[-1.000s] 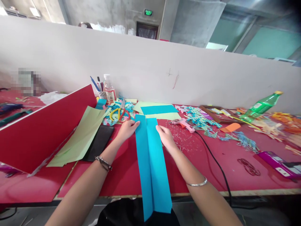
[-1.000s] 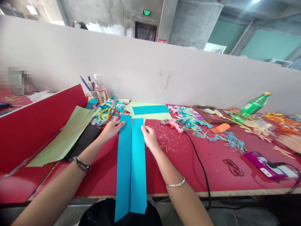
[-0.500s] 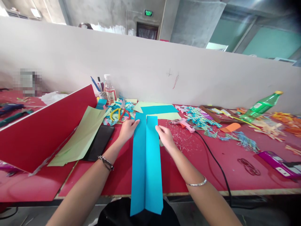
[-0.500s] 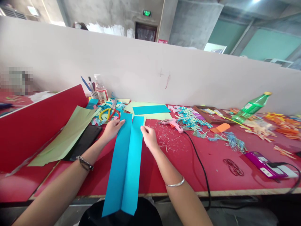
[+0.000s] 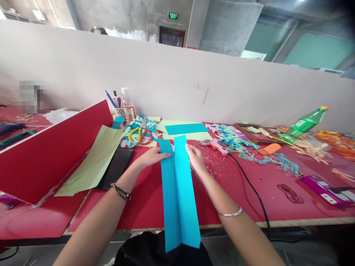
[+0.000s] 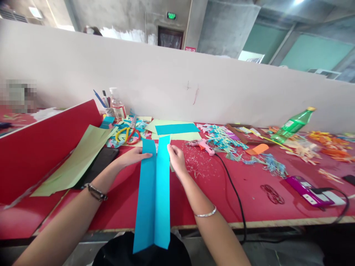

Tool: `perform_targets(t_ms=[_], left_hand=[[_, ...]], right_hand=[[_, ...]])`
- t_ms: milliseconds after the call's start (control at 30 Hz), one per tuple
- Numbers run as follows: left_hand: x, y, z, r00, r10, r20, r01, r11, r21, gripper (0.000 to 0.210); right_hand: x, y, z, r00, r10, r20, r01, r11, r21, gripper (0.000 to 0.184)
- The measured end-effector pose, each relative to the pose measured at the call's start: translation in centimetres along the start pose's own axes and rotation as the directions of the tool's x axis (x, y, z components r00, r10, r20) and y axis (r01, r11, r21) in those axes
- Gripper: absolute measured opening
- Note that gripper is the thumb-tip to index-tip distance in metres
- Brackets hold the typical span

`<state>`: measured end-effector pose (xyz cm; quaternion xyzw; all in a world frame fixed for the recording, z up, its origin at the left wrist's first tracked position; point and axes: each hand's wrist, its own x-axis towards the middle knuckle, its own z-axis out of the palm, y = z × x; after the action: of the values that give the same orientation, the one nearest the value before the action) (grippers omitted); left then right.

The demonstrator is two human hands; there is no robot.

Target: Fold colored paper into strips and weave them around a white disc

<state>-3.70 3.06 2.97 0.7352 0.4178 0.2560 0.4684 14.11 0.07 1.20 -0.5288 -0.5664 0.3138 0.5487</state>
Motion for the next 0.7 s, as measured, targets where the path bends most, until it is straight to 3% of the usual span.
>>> perform_targets(t_ms=[233,367,500,567,700], left_hand=[[-0.2,1.1,1.0,0.960,0.011,-0.281,0.078,0.950,0.303,0.029],[-1.7,2.9,1.9,0.906,0.050,-0.419,0.177,0.857,0.485,0.025],[-3.0,3.9,2.1,0.889,0.135,-0.437,0.237,0.681,0.693,0.030],[-3.4,3.8,1.9,0.888,0.149,-0.434,0.213,0.705,0.677,0.032],[-3.5,2.8,1.2,0.864,0.134,-0.485,0.113,0.888,0.447,0.034]], right_hand=[[-0.9,-1.5,0.0,0.966,-0.042,0.254,0.058,0.997,-0.055,0.031],[-2.3,-3.1,0.6,0.975,-0.050,0.216,0.102,0.966,-0.236,0.028],[-3.4,-4.6,1.1,0.983,-0.127,0.134,0.167,0.918,-0.360,0.023],[-3.4,-4.8,0.9,0.982,-0.149,0.120,0.182,0.918,-0.351,0.028],[-3.1,-4.5,0.2,0.982,-0.135,0.128,0.163,0.958,-0.236,0.034]])
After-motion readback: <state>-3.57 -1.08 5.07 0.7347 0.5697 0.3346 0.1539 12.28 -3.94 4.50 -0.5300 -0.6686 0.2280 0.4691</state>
